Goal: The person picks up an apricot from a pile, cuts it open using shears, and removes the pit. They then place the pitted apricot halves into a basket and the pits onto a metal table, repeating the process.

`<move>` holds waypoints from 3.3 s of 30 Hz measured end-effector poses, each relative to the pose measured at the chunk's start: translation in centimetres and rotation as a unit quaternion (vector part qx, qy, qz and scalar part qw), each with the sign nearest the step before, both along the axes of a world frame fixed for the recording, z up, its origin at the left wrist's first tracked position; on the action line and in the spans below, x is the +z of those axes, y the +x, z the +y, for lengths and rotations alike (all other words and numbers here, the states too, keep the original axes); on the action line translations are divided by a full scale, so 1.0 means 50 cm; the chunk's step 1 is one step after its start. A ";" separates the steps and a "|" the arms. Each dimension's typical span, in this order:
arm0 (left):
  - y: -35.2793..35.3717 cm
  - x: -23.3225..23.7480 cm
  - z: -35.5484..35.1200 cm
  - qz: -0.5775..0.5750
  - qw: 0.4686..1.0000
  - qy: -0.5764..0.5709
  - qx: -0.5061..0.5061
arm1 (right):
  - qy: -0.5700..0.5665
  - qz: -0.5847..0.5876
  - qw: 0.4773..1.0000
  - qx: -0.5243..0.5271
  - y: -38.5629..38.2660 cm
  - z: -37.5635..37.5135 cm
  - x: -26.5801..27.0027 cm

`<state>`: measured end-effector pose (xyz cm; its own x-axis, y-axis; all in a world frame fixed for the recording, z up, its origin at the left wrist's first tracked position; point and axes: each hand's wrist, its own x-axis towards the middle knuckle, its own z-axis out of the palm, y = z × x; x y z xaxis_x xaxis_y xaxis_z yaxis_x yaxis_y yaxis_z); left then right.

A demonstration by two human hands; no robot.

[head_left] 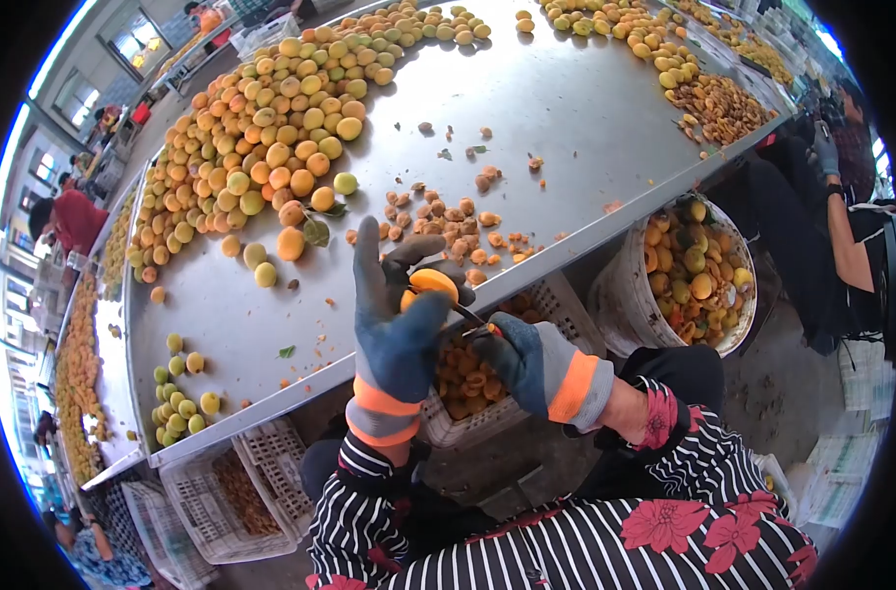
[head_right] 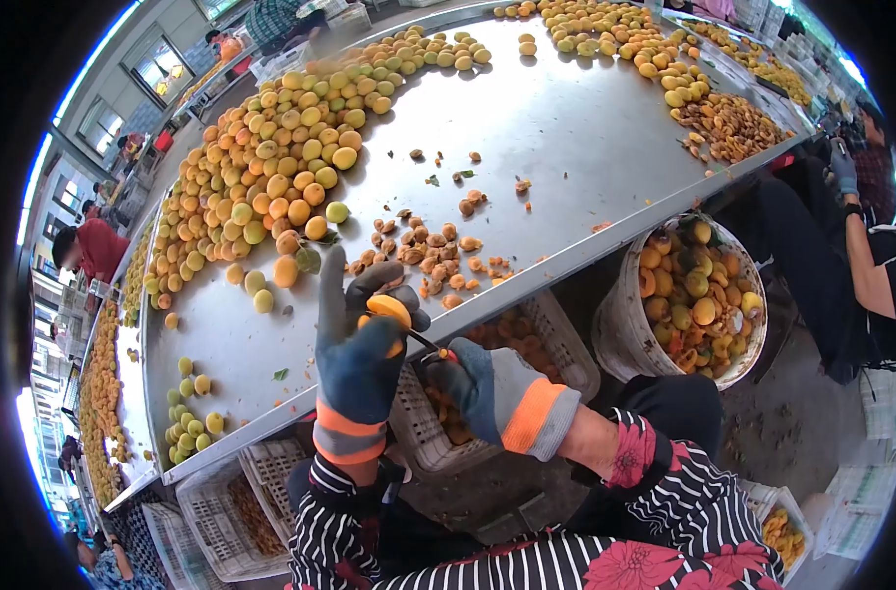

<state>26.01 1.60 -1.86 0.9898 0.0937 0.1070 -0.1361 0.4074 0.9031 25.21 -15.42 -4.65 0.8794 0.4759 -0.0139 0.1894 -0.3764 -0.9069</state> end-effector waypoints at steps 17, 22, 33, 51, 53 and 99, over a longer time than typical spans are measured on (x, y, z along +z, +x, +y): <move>-0.020 -0.024 -0.003 -0.013 0.995 -0.021 -0.101 | 0.212 0.025 0.973 -0.083 0.023 -0.018 -0.003; -0.028 -0.030 -0.041 -0.032 0.997 0.025 -0.069 | 0.283 0.131 0.947 -0.070 0.021 0.026 -0.015; -0.056 -0.038 -0.045 0.058 0.989 0.118 -0.069 | 0.235 -0.062 0.964 -0.108 0.019 0.016 0.011; -0.026 -0.046 -0.004 -0.018 0.978 0.193 -0.075 | 0.226 0.007 0.974 -0.001 0.050 0.012 0.014; -0.025 -0.046 -0.008 0.030 0.986 0.146 -0.075 | 0.199 -0.023 0.980 0.013 0.053 0.008 0.017; -0.154 -0.073 0.096 0.025 0.924 0.362 -0.122 | -0.378 -0.207 0.896 0.107 0.482 0.601 -0.069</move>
